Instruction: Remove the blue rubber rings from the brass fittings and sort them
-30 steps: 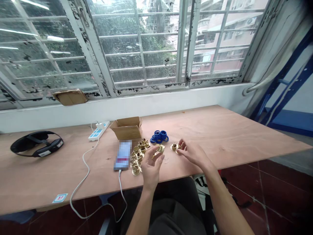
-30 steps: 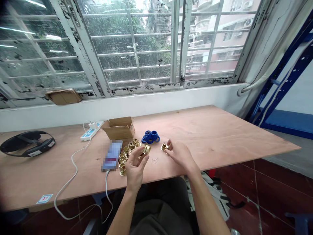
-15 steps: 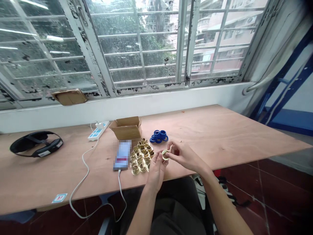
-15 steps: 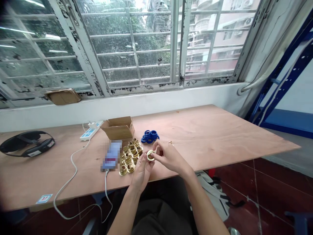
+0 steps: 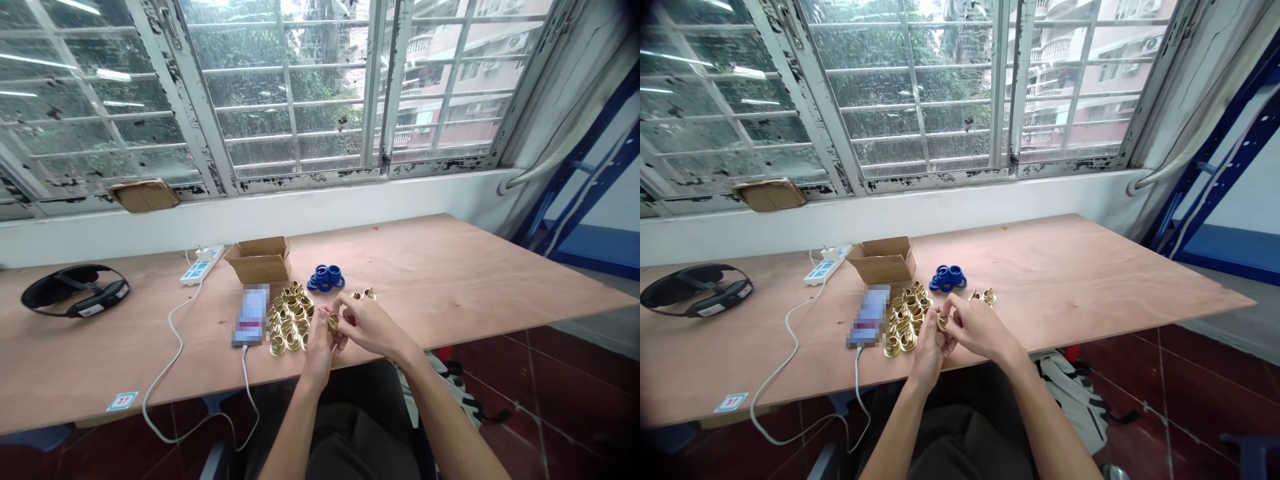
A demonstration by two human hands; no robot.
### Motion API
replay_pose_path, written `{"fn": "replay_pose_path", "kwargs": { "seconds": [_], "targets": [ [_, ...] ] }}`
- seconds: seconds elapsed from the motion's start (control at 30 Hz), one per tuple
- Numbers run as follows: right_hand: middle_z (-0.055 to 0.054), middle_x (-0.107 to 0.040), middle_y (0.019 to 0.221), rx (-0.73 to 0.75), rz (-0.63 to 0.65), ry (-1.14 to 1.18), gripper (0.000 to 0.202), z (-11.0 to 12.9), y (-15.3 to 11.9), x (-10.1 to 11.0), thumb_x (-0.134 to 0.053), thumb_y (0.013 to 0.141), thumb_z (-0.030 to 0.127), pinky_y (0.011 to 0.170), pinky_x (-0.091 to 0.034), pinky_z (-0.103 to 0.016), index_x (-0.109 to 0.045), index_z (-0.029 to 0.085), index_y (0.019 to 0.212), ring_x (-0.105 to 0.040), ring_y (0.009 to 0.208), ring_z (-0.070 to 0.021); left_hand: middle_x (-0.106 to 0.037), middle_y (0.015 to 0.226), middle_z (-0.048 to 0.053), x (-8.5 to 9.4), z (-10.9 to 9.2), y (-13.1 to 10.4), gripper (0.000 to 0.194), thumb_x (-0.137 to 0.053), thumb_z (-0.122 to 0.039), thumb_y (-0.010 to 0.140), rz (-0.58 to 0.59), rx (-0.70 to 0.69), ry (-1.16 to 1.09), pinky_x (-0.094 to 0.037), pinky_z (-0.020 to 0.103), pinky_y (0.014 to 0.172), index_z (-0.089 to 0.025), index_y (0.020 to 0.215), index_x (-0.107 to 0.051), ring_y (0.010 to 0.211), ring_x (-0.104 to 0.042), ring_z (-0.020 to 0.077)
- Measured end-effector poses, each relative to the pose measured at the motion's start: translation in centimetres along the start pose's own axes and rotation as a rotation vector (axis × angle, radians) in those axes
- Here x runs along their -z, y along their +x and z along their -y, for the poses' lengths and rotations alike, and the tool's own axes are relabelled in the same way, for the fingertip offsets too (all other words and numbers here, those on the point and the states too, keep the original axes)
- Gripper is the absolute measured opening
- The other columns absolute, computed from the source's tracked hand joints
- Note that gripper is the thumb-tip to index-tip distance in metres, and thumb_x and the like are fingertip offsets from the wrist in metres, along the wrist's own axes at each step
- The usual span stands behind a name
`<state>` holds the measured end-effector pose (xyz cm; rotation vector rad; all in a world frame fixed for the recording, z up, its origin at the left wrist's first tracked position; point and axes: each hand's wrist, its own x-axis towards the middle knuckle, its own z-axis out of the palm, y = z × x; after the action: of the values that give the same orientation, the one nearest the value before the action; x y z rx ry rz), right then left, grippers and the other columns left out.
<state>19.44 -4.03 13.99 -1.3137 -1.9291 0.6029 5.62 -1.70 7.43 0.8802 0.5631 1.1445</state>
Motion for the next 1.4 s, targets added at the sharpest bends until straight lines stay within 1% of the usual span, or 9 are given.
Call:
{"fn": "replay_pose_path", "kwargs": {
  "seconds": [0.1, 0.2, 0.27, 0.43, 0.53, 0.67, 1.0, 1.17, 1.4],
  "targets": [
    [0.0, -0.072, 0.068, -0.013, -0.012, 0.083, 0.004, 0.0, 0.2, -0.6, -0.057, 0.095, 0.025, 0.058, -0.044, -0.025, -0.059, 0.023, 0.093, -0.066, 0.059, -0.0175, -0.05, 0.068, -0.007, 0.1, -0.1, 0.2, 0.044, -0.068, -0.064, 0.088, -0.051, -0.028, -0.036, -0.029, 0.015, 0.046, -0.023, 0.099, -0.056, 0.05, -0.041, 0.005],
    [-0.002, -0.071, 0.069, -0.045, 0.018, 0.287, 0.021, -0.1, 0.4, -1.2, -0.055, 0.099, 0.036, 0.056, -0.046, -0.025, -0.059, 0.021, 0.085, -0.067, 0.06, -0.0167, -0.052, 0.07, -0.006, 0.5, 0.0, 0.4, 0.045, -0.064, -0.066, 0.09, -0.061, -0.086, -0.027, -0.03, 0.015, 0.047, -0.023, 0.102, -0.057, 0.052, -0.043, 0.0056],
    [-0.001, -0.067, 0.066, -0.075, 0.049, 0.422, 0.033, -0.3, 0.7, -1.6, -0.054, 0.1, 0.045, 0.051, -0.045, -0.024, -0.058, 0.02, 0.078, -0.064, 0.056, -0.0148, -0.051, 0.068, -0.006, 0.7, 0.2, 0.5, 0.045, -0.062, -0.065, 0.091, -0.07, -0.125, 0.006, -0.031, 0.016, 0.047, -0.022, 0.102, -0.057, 0.053, -0.044, 0.0064],
    [0.003, -0.058, 0.056, -0.145, 0.043, 0.609, 0.045, -0.9, 1.2, -2.6, -0.061, 0.095, 0.058, 0.044, -0.039, -0.021, -0.054, 0.02, 0.072, -0.052, 0.045, -0.0101, -0.051, 0.068, -0.005, 0.9, 0.4, 0.5, 0.042, -0.063, -0.063, 0.092, -0.104, -0.157, 0.047, -0.033, 0.017, 0.049, -0.021, 0.099, -0.059, 0.055, -0.044, 0.0075],
    [0.003, -0.058, 0.056, -0.173, 0.056, 0.664, 0.048, -1.4, 1.3, -2.9, -0.064, 0.091, 0.062, 0.042, -0.036, -0.021, -0.054, 0.019, 0.072, -0.048, 0.044, -0.0088, -0.052, 0.071, -0.004, 1.0, 0.6, 0.5, 0.044, -0.065, -0.063, 0.091, -0.125, -0.162, 0.043, -0.033, 0.017, 0.049, -0.021, 0.101, -0.061, 0.056, -0.045, 0.0075],
    [0.005, -0.054, 0.053, -0.187, 0.081, 0.712, 0.048, -1.8, 1.4, -3.0, -0.066, 0.09, 0.061, 0.044, -0.034, -0.021, -0.054, 0.019, 0.069, -0.045, 0.044, -0.0084, -0.053, 0.073, -0.004, 1.2, 0.9, 0.6, 0.043, -0.067, -0.062, 0.089, -0.147, -0.175, 0.041, -0.036, 0.017, 0.051, -0.021, 0.101, -0.061, 0.059, -0.047, 0.0078],
    [0.006, -0.05, 0.05, -0.191, 0.119, 0.773, 0.047, -2.1, 1.3, -2.6, -0.069, 0.089, 0.057, 0.047, -0.036, -0.022, -0.053, 0.02, 0.066, -0.045, 0.046, -0.0092, -0.052, 0.071, -0.005, 1.0, 0.7, 0.4, 0.039, -0.06, -0.06, 0.095, -0.081, -0.18, 0.066, -0.035, 0.019, 0.053, -0.021, 0.1, -0.059, 0.057, -0.046, 0.0084],
    [0.006, -0.05, 0.051, -0.213, 0.113, 0.803, 0.046, -2.0, 1.4, -2.4, -0.071, 0.088, 0.054, 0.045, -0.033, -0.021, -0.054, 0.019, 0.065, -0.044, 0.045, -0.0084, -0.053, 0.071, -0.004, 1.1, 0.9, 0.5, 0.04, -0.061, -0.061, 0.094, -0.084, -0.175, 0.064, -0.034, 0.019, 0.053, -0.021, 0.101, -0.058, 0.058, -0.046, 0.0087],
    [0.006, -0.049, 0.05, -0.219, 0.101, 0.839, 0.042, -2.2, 1.5, -2.5, -0.072, 0.088, 0.049, 0.047, -0.031, -0.022, -0.055, 0.018, 0.066, -0.041, 0.046, -0.0079, -0.048, 0.071, -0.005, 0.9, 0.9, 0.4, 0.037, -0.053, -0.058, 0.099, -0.039, -0.212, 0.096, -0.033, 0.018, 0.054, -0.021, 0.1, -0.055, 0.058, -0.042, 0.0082]
  ]
}}
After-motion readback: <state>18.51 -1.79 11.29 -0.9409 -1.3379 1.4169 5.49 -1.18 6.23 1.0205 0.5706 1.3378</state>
